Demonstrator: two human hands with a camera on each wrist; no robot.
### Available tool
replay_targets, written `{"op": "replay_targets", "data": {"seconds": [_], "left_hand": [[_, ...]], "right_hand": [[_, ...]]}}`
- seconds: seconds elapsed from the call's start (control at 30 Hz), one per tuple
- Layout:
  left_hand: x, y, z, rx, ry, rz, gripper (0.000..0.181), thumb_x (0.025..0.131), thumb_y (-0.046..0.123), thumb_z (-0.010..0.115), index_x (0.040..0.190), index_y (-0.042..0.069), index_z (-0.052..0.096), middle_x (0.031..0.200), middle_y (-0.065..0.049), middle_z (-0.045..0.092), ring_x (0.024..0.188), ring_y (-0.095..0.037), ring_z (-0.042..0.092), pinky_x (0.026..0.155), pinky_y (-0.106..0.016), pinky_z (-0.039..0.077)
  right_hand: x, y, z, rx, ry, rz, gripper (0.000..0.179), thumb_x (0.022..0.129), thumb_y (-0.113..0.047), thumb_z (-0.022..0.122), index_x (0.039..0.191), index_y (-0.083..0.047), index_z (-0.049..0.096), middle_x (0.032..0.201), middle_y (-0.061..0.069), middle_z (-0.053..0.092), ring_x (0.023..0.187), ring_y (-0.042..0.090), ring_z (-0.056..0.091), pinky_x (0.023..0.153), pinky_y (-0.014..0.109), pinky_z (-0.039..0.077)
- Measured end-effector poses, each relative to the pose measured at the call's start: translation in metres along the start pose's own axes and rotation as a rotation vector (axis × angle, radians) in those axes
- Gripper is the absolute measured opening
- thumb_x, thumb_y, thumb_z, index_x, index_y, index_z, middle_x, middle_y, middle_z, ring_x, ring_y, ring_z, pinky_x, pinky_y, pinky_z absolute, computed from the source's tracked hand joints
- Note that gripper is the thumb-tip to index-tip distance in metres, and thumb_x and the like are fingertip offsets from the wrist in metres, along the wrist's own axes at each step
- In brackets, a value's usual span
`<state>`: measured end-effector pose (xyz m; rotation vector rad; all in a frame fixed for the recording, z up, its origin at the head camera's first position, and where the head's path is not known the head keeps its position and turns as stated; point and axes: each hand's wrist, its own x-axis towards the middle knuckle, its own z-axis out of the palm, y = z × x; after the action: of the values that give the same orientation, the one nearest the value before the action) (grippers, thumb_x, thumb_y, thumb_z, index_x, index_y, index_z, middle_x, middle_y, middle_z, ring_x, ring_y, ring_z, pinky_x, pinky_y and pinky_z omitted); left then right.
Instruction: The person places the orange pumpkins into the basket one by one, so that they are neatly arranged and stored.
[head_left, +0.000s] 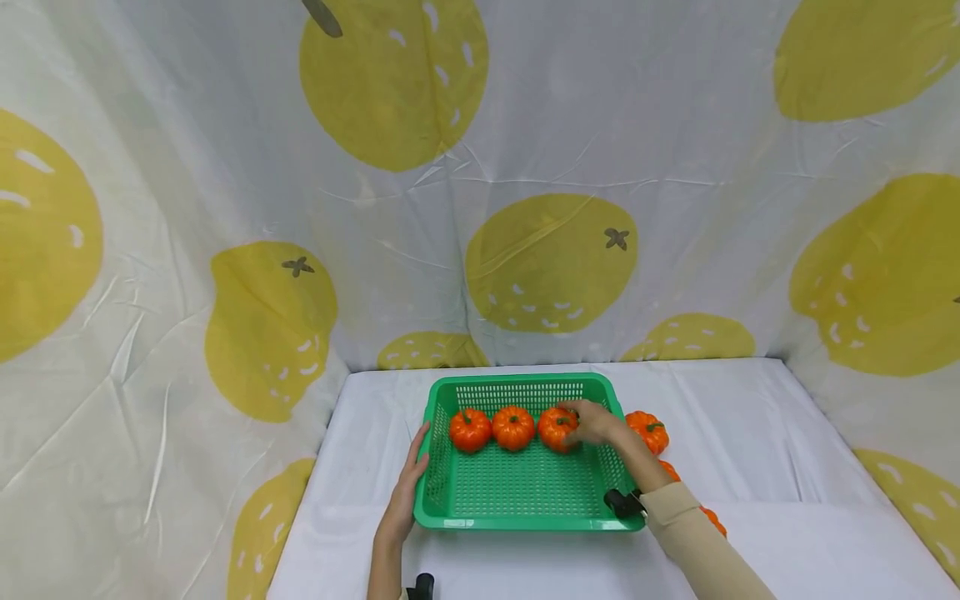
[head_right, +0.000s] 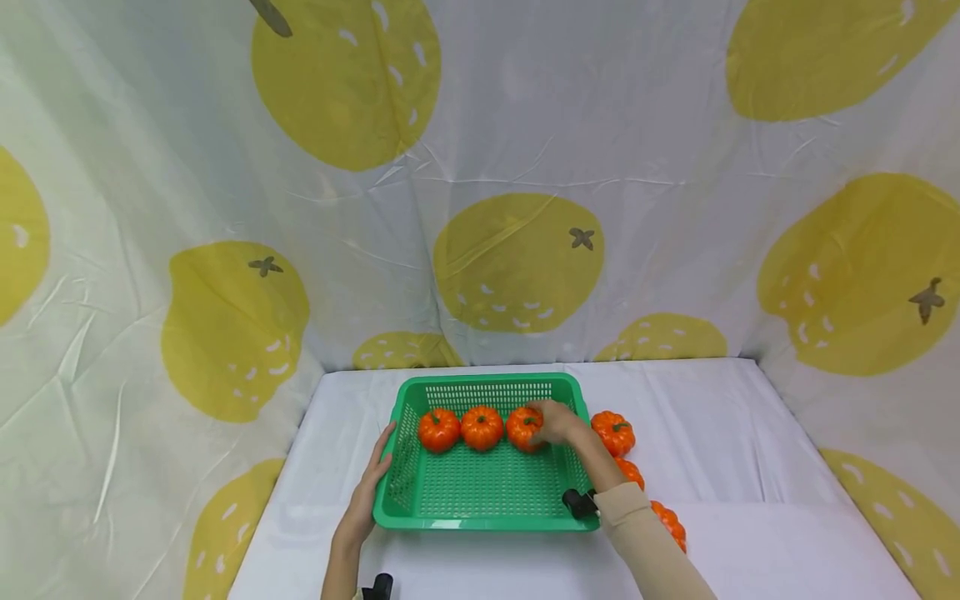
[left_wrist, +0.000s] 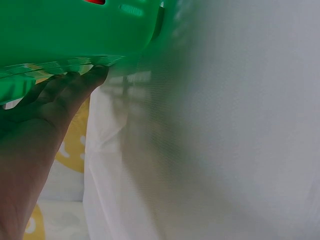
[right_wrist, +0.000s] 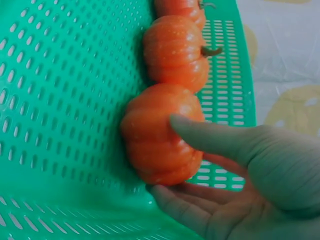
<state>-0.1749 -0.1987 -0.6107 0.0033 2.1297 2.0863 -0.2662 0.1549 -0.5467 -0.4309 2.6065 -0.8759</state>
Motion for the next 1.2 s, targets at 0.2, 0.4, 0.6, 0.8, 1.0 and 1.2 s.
{"op": "replay_targets", "data": {"seconds": [0.2, 0.4, 0.6, 0.8, 1.0, 1.2], "left_hand": [[0.002, 0.001, 0.0, 0.006, 0.002, 0.0, 0.046, 0.101, 0.05, 0.033, 0.145, 0.053, 0.024, 0.162, 0.012, 0.009, 0.152, -0.027, 0.0, 0.116, -0.066, -0.001], [0.003, 0.0, 0.001, -0.002, -0.004, 0.01, 0.046, 0.102, 0.047, 0.032, 0.147, 0.05, 0.023, 0.163, 0.009, 0.009, 0.152, -0.028, 0.0, 0.116, -0.066, -0.001], [0.003, 0.0, 0.001, 0.0, -0.001, 0.011, 0.046, 0.102, 0.047, 0.032, 0.147, 0.05, 0.023, 0.162, 0.011, 0.01, 0.152, -0.027, 0.001, 0.116, -0.065, -0.001], [0.002, 0.001, 0.002, 0.007, 0.008, 0.007, 0.046, 0.101, 0.048, 0.032, 0.146, 0.052, 0.025, 0.162, 0.013, 0.011, 0.152, -0.025, 0.002, 0.117, -0.065, 0.0], [0.001, -0.001, 0.001, 0.002, -0.006, 0.012, 0.046, 0.102, 0.047, 0.032, 0.147, 0.051, 0.024, 0.162, 0.013, 0.01, 0.152, -0.025, 0.001, 0.117, -0.065, -0.001], [0.001, -0.002, 0.0, 0.0, -0.003, 0.015, 0.047, 0.101, 0.048, 0.033, 0.147, 0.05, 0.024, 0.162, 0.012, 0.01, 0.152, -0.027, 0.0, 0.116, -0.066, -0.002]], "right_hand": [[0.002, 0.003, 0.0, 0.051, 0.008, -0.003, 0.069, 0.08, -0.012, 0.078, 0.14, -0.001, 0.047, 0.141, 0.029, 0.045, 0.127, 0.048, 0.046, 0.097, 0.054, 0.047], [-0.008, 0.006, -0.013, 0.152, 0.025, -0.084, 0.073, 0.087, -0.022, 0.072, 0.147, -0.003, 0.036, 0.149, 0.027, 0.038, 0.134, 0.047, 0.039, 0.103, 0.057, 0.042], [-0.042, 0.018, -0.047, 0.304, 0.145, -0.126, 0.07, 0.094, -0.036, 0.062, 0.151, -0.014, 0.029, 0.151, 0.021, 0.037, 0.138, 0.044, 0.036, 0.108, 0.06, 0.036], [-0.078, 0.059, -0.08, 0.219, 0.293, -0.037, 0.075, 0.095, -0.041, 0.057, 0.153, -0.007, 0.024, 0.147, 0.029, 0.038, 0.133, 0.049, 0.038, 0.105, 0.065, 0.034], [-0.105, 0.107, -0.085, 0.165, 0.286, 0.043, 0.078, 0.096, -0.044, 0.055, 0.155, -0.009, 0.018, 0.147, 0.032, 0.034, 0.131, 0.052, 0.037, 0.097, 0.069, 0.039], [-0.114, 0.138, -0.07, 0.181, 0.216, 0.007, 0.074, 0.095, -0.037, 0.058, 0.154, -0.01, 0.021, 0.15, 0.03, 0.032, 0.13, 0.054, 0.037, 0.096, 0.07, 0.039]]}}
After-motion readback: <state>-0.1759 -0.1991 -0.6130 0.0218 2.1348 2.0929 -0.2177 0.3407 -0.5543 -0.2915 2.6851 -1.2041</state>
